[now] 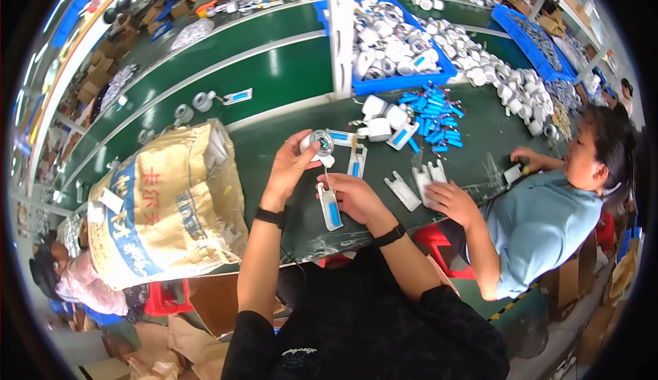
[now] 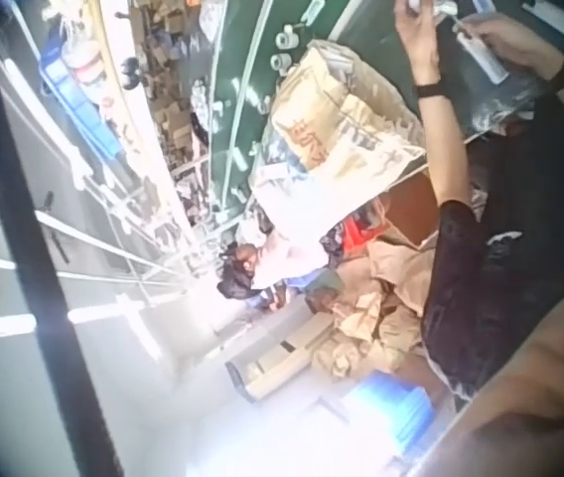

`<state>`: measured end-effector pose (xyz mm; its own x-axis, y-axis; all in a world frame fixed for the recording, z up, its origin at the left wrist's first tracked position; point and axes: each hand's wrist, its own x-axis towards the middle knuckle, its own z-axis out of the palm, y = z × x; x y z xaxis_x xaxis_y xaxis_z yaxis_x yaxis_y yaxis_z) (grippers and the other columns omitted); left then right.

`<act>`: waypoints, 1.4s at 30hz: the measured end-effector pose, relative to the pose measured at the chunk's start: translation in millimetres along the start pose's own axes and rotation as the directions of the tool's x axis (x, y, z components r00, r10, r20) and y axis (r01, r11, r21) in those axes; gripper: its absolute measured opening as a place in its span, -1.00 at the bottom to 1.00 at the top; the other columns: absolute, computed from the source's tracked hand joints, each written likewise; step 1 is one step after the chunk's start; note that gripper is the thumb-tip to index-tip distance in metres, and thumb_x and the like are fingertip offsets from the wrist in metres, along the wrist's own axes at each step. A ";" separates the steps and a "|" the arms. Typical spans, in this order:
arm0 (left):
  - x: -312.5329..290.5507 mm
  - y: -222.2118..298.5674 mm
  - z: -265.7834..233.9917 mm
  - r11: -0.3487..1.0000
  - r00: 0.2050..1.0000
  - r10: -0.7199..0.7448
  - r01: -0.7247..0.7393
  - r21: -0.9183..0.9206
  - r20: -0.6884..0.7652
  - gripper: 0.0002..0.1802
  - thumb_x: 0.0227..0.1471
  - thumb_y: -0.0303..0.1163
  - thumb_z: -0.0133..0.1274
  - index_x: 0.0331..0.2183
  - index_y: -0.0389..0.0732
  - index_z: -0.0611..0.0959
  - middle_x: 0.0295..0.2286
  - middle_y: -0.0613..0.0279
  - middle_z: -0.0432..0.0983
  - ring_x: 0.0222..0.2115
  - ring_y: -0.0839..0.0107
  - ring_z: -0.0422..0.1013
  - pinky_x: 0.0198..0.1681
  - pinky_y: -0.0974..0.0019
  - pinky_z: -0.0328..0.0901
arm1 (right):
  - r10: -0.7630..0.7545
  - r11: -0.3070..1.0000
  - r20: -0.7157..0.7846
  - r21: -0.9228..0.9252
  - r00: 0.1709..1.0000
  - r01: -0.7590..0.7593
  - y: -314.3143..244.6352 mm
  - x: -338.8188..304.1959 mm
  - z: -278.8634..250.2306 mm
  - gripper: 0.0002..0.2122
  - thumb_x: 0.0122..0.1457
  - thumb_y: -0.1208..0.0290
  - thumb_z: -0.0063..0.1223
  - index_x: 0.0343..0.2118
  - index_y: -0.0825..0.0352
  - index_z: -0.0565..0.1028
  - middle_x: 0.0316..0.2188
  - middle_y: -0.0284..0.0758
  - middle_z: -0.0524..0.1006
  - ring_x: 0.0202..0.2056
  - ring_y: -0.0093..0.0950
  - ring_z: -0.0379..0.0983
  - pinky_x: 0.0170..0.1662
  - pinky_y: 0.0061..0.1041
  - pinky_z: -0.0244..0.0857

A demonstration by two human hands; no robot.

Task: Assembling small electronic components and plastic housings on a production line.

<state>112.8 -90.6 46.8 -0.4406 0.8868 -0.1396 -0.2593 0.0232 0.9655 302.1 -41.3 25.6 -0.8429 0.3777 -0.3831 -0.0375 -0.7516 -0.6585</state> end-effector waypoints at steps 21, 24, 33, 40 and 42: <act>1.7 -28.5 -110.0 0.982 0.952 -0.114 0.065 -0.178 -0.285 -0.38 0.28 -0.30 0.08 0.26 -0.27 0.30 0.03 0.18 0.48 0.01 0.36 0.46 0.08 0.11 0.43 | -0.340 0.492 -0.014 -0.855 0.940 0.165 17.9 121.0 34.4 -0.71 -0.05 0.25 0.23 -0.36 0.37 0.69 -0.57 -0.16 0.61 -0.50 -0.38 0.61 -0.35 -0.45 0.42; 4.0 -29.6 -112.9 0.982 0.954 -0.109 0.060 -0.177 -0.279 -0.37 0.28 -0.31 0.08 0.27 -0.28 0.28 0.03 0.17 0.48 0.01 0.35 0.46 0.08 0.11 0.43 | -0.350 0.498 -0.012 -0.849 0.936 0.175 18.6 124.4 31.9 -0.70 -0.04 0.24 0.23 -0.33 0.38 0.69 -0.57 -0.17 0.62 -0.49 -0.40 0.61 -0.34 -0.45 0.44; 32.4 -15.4 -112.6 0.985 0.959 -0.054 0.006 -0.172 -0.277 -0.27 0.25 -0.29 0.11 0.29 -0.36 0.21 0.09 0.12 0.41 0.05 0.34 0.41 0.07 0.12 0.42 | -0.350 0.578 -0.001 -0.788 0.937 0.215 -1.0 144.1 33.4 -0.68 -0.04 0.25 0.23 -0.31 0.42 0.68 -0.52 -0.19 0.65 -0.41 -0.47 0.62 -0.27 -0.48 0.44; 70.4 32.6 -105.0 0.983 0.971 -0.003 -0.041 -0.178 -0.239 -0.30 0.25 -0.37 0.08 0.29 -0.36 0.20 0.08 0.09 0.40 0.01 0.33 0.44 0.05 0.12 0.45 | -0.424 0.577 0.003 -0.770 0.906 0.273 -55.1 163.5 53.3 -0.71 0.04 0.32 0.24 -0.29 0.49 0.67 -0.44 -0.30 0.66 -0.40 -0.58 0.55 -0.28 -0.53 0.41; 82.5 45.3 -109.0 0.985 0.972 0.020 -0.059 -0.160 -0.233 -0.30 0.25 -0.38 0.08 0.29 -0.36 0.20 0.07 0.10 0.41 0.00 0.33 0.44 0.04 0.12 0.45 | -0.453 0.562 0.024 -0.768 0.891 0.306 -66.9 170.7 61.4 -0.71 0.05 0.32 0.24 -0.30 0.49 0.67 -0.45 -0.30 0.66 -0.40 -0.58 0.55 -0.28 -0.53 0.41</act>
<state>-28.9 -66.7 55.1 -0.6340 0.7549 -0.1676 -0.3675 -0.1034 0.9242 127.7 40.3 44.1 -0.7469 0.6643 -0.0275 0.1331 0.1089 -0.9851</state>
